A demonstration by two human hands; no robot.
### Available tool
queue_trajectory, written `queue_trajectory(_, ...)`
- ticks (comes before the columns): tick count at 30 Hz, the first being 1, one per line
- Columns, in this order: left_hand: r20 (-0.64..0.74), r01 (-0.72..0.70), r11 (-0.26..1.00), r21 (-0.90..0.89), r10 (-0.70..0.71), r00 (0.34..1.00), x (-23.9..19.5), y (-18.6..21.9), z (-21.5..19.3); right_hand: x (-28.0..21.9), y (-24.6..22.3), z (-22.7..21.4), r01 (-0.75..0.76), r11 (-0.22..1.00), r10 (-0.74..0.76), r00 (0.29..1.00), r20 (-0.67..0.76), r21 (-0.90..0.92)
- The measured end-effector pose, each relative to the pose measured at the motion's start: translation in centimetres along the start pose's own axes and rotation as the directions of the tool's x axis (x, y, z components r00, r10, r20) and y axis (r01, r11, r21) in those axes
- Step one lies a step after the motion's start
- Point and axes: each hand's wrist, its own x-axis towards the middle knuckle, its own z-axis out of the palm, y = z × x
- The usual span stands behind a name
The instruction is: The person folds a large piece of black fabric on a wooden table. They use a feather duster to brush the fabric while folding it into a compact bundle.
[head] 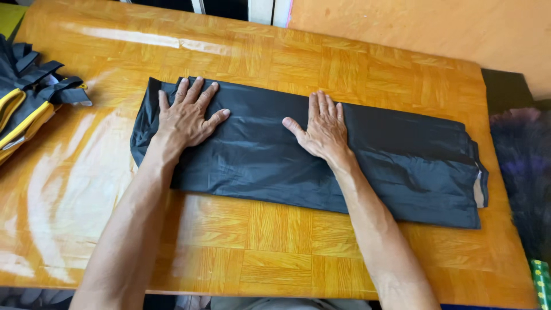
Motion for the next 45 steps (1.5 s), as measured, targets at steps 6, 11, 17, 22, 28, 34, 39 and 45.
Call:
queue_trajectory(6, -0.066, 0.009, 0.955, 0.296, 0.011, 0.998, 0.0, 6.8, -0.6, -0.6, -0.6, 0.4, 0.015, 1.0, -0.012, 0.995, -0.102, 0.026)
queue_trajectory(11, 0.064, -0.154, 0.988, -0.035, 0.156, 0.986, -0.3, 11.4, 0.9, 0.1, 0.8, 2.4, 0.065, 0.998, -0.06, 0.984, -0.169, 0.024)
queue_trajectory(17, -0.031, 0.059, 0.997, -0.048, -0.061, 0.998, 1.0, 3.3, 0.2, -0.9, -0.3, 0.6, 0.034, 0.999, -0.029, 0.992, -0.124, 0.041)
queue_trajectory(22, -0.064, 0.127, 0.992, -0.003, -0.127, 0.99, 2.5, 0.1, 0.6, -0.8, -0.4, 0.8, 0.008, 0.999, -0.001, 0.991, -0.135, 0.054)
queue_trajectory(28, -0.178, -0.151, 0.988, 0.039, 0.155, 0.972, 0.4, 11.9, 1.3, -0.3, 0.3, 1.8, 0.032, 0.998, -0.024, 0.991, -0.133, 0.062)
queue_trajectory(34, 0.007, -0.266, 0.961, -0.076, 0.268, 0.963, 0.2, 14.3, 2.6, -0.3, 0.8, 2.0, -0.012, 1.0, 0.012, 0.989, -0.149, -0.003)
queue_trajectory(39, -0.033, -0.242, 0.969, -0.044, 0.24, 0.97, 0.0, 14.2, 2.7, 0.0, 2.3, 1.4, 0.063, 0.993, -0.054, 0.995, -0.087, 0.097)
queue_trajectory(45, -0.045, -0.258, 0.965, -0.05, 0.256, 0.966, 0.0, 14.5, 2.3, -3.1, 7.7, -2.1, -0.048, 0.995, 0.05, 0.999, -0.022, 0.085)
